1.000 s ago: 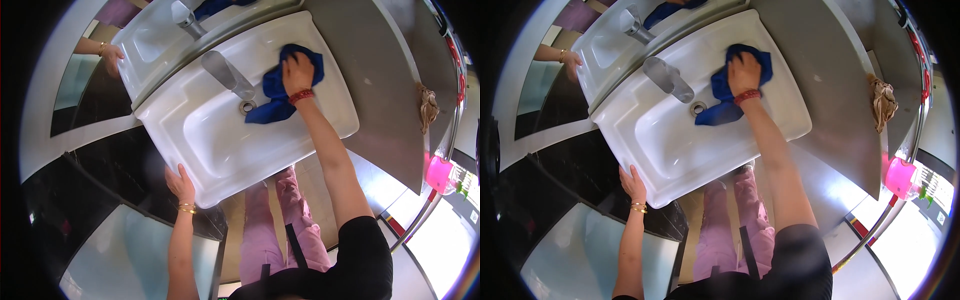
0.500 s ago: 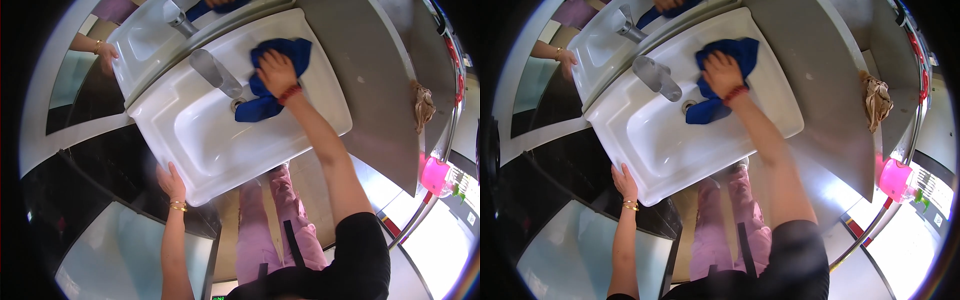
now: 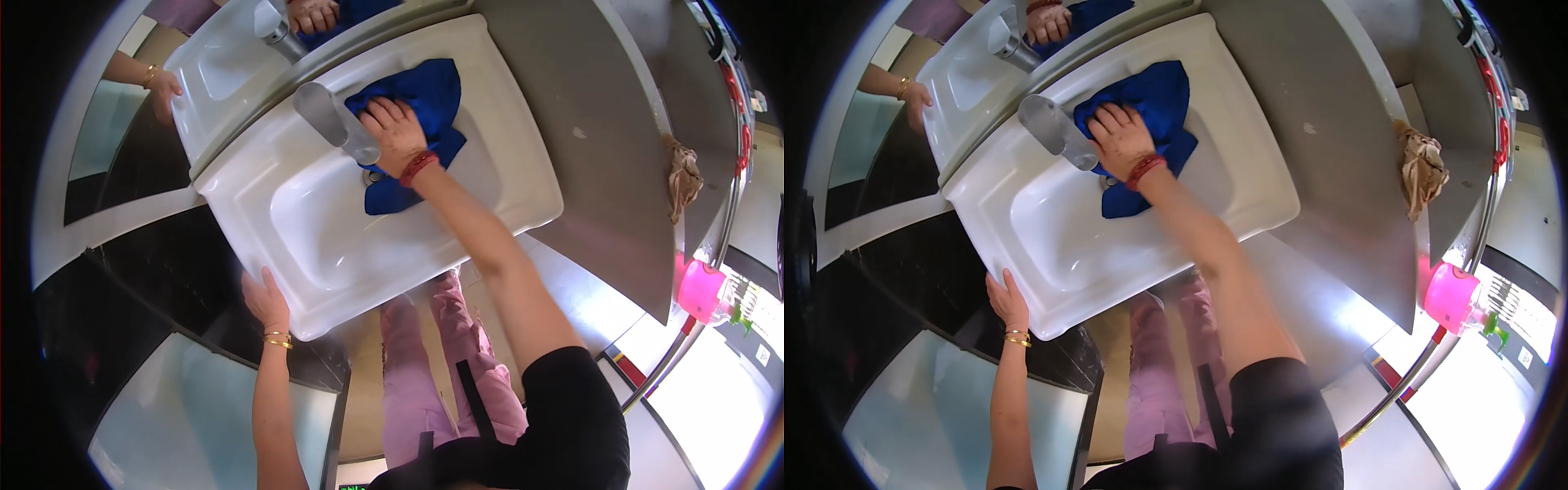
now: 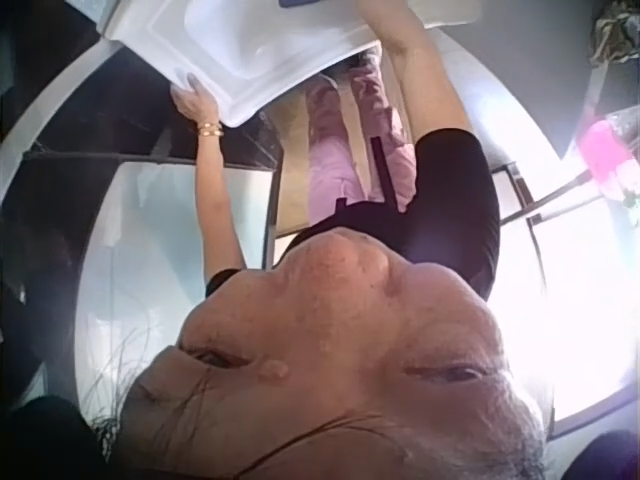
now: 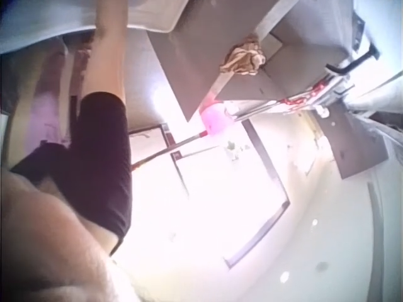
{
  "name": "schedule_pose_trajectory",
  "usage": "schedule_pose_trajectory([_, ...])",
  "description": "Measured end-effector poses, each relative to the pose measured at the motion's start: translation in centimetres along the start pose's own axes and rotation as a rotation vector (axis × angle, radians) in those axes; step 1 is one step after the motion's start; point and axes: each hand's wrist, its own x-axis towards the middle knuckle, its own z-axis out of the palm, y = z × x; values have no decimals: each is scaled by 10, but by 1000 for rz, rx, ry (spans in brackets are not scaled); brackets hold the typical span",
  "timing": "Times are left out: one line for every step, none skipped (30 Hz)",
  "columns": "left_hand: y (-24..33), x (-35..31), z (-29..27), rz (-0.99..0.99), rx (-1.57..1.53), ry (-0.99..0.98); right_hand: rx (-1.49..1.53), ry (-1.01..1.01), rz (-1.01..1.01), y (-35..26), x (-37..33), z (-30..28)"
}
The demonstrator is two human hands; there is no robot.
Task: Cleaning a bathroom sink and faucet using a cleaning cloth.
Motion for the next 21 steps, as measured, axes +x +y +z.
schedule_pose_trajectory([0, -1, -1, -25, 4, -8, -39, -34, 15, 15, -4, -11])
schedule_pose_trajectory([-3, 0, -4, -31, 25, 22, -65, -59, 22, 29, -2, -20])
schedule_pose_trajectory([1, 0, -3, -32, 19, 20, -157, -17, 70, 55, -6, -30])
schedule_pose_trajectory([-2, 0, -10, -21, -1, 10, -232, -102, 196, 61, -6, -45])
schedule_pose_trajectory([-4, 1, -17, -10, -20, 5, -400, -119, 222, 71, -6, -53])
schedule_pose_trajectory([-2, 1, -13, -15, -24, 5, -435, -13, 212, 88, -7, -59])
schedule_pose_trajectory([-1, 1, -9, 6, -30, 13, -452, 17, 187, 98, -9, -58])
schedule_pose_trajectory([2, 1, -5, 29, -35, 19, -487, 52, 243, 97, -4, -55])
schedule_pose_trajectory([4, 1, -3, 25, -32, 23, -520, 88, 299, 93, 2, -48])
schedule_pose_trajectory([5, 1, -2, 26, -52, 19, -514, 88, 296, 86, 6, -38])
schedule_pose_trajectory([6, 1, 0, 32, -74, 12, -444, 144, 341, 78, 7, -26])
schedule_pose_trajectory([6, 2, 0, 32, -70, 14, -371, 201, 387, 67, 10, -13])
schedule_pose_trajectory([6, 2, 1, 42, -82, 15, -264, 247, 345, 51, 4, -2])
schedule_pose_trajectory([2, -1, 0, 38, -84, 23, -211, 170, 316, 28, 1, 7])
schedule_pose_trajectory([3, -2, -3, 31, -75, 27, -164, 95, 288, 13, 1, 10])
schedule_pose_trajectory([6, -1, -5, 30, -81, 19, -114, 47, 239, 5, 7, 12])
schedule_pose_trajectory([8, -1, -8, 28, -85, 13, -62, -1, 189, -4, 13, 12])
schedule_pose_trajectory([8, -1, -6, 22, -81, 15, -96, -59, 102, -6, 21, 9])
schedule_pose_trajectory([9, -1, -4, 34, -78, 32, -76, -34, 91, -9, 26, 8])
schedule_pose_trajectory([9, -1, -2, 46, -76, 50, -69, -22, 38, -7, 26, 6])
schedule_pose_trajectory([8, -1, -3, 41, -74, 51, -62, -10, -14, -2, 24, 3])
